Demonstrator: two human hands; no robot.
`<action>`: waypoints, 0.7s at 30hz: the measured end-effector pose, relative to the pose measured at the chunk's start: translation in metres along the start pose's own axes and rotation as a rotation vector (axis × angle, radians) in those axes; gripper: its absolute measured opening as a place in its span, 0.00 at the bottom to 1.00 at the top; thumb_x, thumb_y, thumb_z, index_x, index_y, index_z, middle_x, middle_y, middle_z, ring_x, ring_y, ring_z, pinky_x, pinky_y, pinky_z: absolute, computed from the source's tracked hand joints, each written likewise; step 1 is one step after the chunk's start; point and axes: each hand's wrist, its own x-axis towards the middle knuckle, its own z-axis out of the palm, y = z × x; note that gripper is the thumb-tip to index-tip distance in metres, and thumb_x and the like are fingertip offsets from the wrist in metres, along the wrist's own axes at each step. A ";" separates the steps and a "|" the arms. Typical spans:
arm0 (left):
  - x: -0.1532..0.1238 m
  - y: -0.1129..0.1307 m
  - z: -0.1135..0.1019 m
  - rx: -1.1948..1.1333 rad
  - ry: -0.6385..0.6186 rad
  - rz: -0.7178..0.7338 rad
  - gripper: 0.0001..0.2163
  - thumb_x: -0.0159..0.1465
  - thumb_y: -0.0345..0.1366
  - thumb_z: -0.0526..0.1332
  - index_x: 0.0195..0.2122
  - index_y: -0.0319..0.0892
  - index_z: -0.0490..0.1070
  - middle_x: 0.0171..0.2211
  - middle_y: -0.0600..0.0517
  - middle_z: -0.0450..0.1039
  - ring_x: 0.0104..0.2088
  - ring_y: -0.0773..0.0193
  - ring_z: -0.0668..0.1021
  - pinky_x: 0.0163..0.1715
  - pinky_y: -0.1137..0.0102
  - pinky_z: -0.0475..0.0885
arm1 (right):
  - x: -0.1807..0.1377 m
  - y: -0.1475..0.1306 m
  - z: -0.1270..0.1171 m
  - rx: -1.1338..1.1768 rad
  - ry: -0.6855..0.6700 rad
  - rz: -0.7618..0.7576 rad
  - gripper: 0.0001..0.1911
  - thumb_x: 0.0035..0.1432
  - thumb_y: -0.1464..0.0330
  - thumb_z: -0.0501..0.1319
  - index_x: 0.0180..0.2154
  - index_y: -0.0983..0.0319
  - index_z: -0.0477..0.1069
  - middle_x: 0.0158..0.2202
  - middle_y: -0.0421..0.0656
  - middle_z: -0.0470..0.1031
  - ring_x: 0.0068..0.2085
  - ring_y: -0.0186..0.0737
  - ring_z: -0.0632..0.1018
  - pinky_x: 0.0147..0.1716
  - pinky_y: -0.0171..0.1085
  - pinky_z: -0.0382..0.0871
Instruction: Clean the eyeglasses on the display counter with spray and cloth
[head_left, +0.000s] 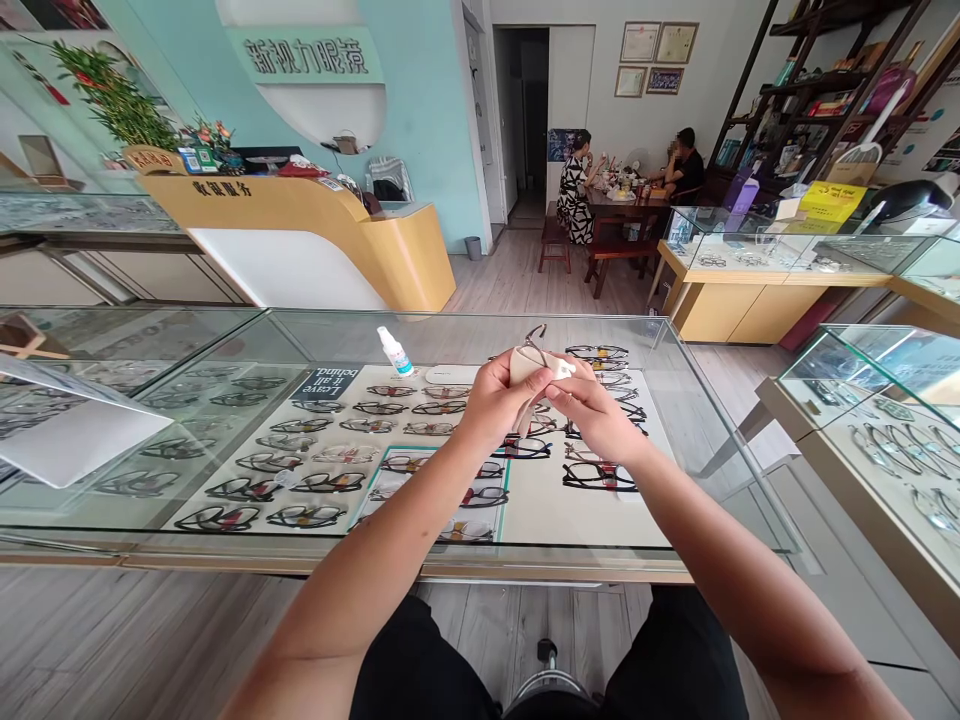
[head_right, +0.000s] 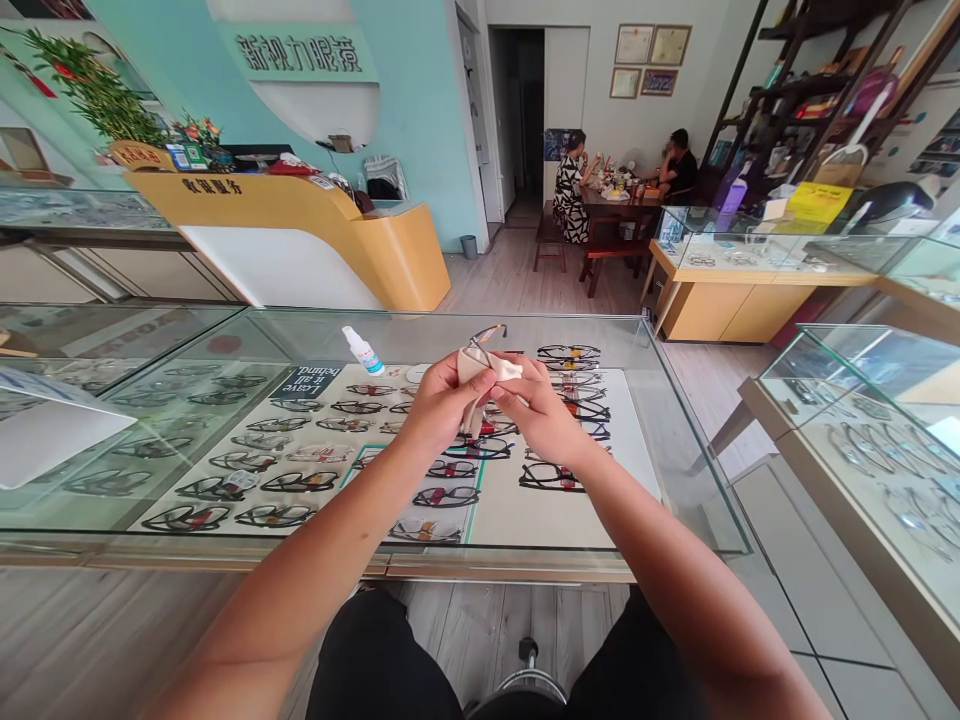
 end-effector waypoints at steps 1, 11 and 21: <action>-0.001 0.000 0.001 0.001 0.014 0.006 0.26 0.51 0.56 0.87 0.38 0.41 0.86 0.30 0.53 0.80 0.28 0.68 0.75 0.30 0.71 0.71 | 0.000 0.000 0.001 -0.011 0.004 -0.006 0.30 0.80 0.40 0.54 0.43 0.50 0.88 0.71 0.43 0.77 0.76 0.58 0.67 0.80 0.63 0.56; -0.001 -0.011 -0.003 0.050 0.176 0.089 0.28 0.56 0.64 0.83 0.34 0.43 0.82 0.28 0.53 0.77 0.29 0.66 0.75 0.31 0.70 0.71 | -0.001 -0.002 0.011 -0.116 0.002 -0.068 0.35 0.82 0.42 0.50 0.34 0.54 0.81 0.70 0.47 0.75 0.70 0.59 0.68 0.76 0.63 0.62; 0.005 -0.005 -0.013 0.083 0.130 0.026 0.34 0.57 0.73 0.76 0.27 0.44 0.75 0.20 0.56 0.67 0.23 0.67 0.68 0.26 0.68 0.64 | 0.000 -0.004 0.006 0.066 0.044 0.045 0.27 0.80 0.44 0.56 0.42 0.51 0.88 0.57 0.46 0.80 0.69 0.58 0.72 0.78 0.60 0.60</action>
